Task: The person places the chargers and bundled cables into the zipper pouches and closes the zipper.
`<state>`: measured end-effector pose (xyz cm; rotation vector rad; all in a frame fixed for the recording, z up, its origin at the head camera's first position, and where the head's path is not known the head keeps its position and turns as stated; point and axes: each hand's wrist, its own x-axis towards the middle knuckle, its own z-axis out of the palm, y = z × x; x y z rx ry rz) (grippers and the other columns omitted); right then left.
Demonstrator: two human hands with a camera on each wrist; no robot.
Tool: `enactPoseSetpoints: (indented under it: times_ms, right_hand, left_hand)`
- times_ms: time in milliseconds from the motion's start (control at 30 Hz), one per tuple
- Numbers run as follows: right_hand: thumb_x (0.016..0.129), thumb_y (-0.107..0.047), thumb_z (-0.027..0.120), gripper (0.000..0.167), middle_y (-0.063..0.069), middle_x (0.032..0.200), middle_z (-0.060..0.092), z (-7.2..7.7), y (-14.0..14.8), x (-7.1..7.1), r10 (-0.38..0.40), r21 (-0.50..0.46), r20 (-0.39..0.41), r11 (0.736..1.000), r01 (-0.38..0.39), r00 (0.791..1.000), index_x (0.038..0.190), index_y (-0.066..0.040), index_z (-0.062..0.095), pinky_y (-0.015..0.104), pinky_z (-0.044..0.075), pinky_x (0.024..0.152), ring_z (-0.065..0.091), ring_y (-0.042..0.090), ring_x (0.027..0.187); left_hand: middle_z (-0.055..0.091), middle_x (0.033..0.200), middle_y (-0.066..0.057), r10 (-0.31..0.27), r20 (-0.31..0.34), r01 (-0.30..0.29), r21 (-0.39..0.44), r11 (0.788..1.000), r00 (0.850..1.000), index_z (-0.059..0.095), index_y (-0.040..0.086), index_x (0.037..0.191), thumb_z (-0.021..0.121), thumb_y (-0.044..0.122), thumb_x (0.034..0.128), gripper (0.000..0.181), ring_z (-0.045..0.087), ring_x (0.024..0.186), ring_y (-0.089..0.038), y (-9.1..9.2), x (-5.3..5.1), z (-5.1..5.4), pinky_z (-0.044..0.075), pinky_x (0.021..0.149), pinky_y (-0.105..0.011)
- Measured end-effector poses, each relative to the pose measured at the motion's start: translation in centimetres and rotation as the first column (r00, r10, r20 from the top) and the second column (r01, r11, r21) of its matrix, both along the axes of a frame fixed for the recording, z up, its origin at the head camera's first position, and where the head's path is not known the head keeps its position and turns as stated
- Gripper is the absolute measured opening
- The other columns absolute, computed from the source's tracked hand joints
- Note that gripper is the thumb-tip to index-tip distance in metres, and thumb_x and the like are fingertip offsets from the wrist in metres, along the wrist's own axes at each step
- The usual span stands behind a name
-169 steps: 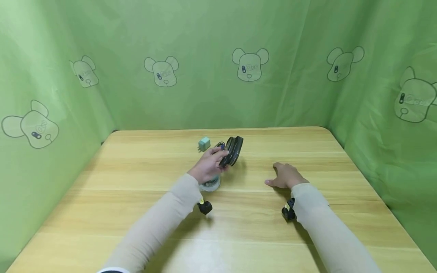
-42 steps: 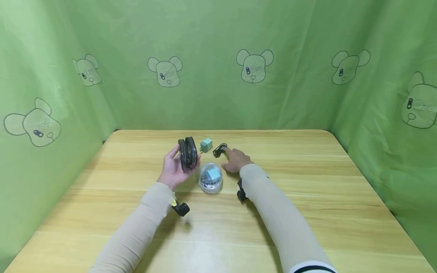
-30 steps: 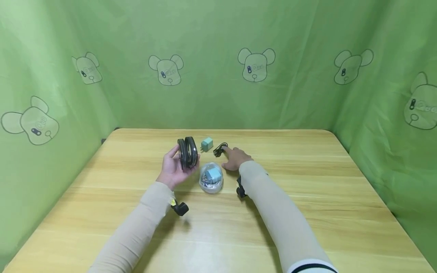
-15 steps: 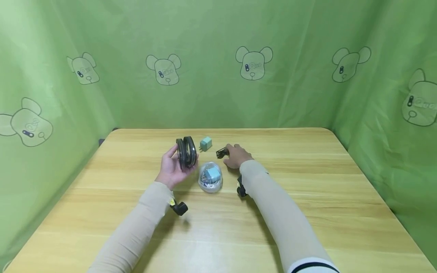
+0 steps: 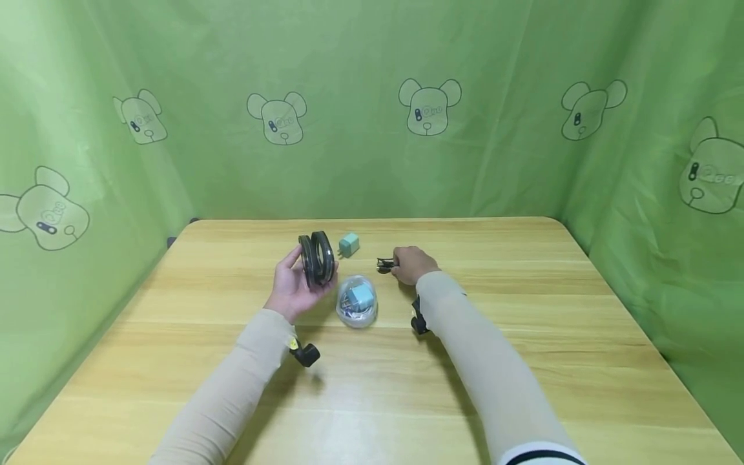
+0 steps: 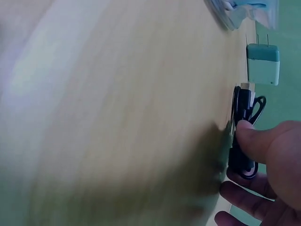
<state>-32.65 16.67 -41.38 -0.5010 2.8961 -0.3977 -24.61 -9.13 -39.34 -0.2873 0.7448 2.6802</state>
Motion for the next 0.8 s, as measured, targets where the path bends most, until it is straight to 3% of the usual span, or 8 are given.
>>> enactPoseSetpoints:
  times_ms: [500, 800]
  right_hand:
    - [0.099, -0.022, 0.055, 0.016, 0.011, 0.091, 0.061, -0.4, 1.7, 0.4, -0.048, -0.04, 0.003, 0.998, 0.048, 0.999, 0.096, -0.007, 0.056, 0.046, 0.049, 0.077, 0.057, 0.028, 0.086]
    - [0.098, -0.023, 0.057, 0.018, 0.013, 0.096, 0.062, 0.2, 2.2, 0.8, -0.044, -0.074, -0.017, 0.996, 0.043, 0.999, 0.101, -0.005, 0.057, 0.048, 0.05, 0.079, 0.058, 0.029, 0.088]
  left_hand:
    - [0.04, 0.132, -0.014, 0.039, 0.04, -0.041, 0.033, 0.999, 0.998, 0.033, 0.014, 0.138, 0.054, 0.049, 0.0946, 0.059, 0.054, 0.11, -0.03, 0.2, 0.2, -0.1, 0.044, 0.098, -0.042]
    - [0.047, 0.119, -0.013, 0.045, 0.033, -0.046, 0.017, 0.999, 0.998, 0.042, 0.01, 0.122, 0.051, 0.049, 0.0956, 0.048, 0.058, 0.098, -0.029, 0.5, 0.1, -0.1, 0.043, 0.098, -0.043]
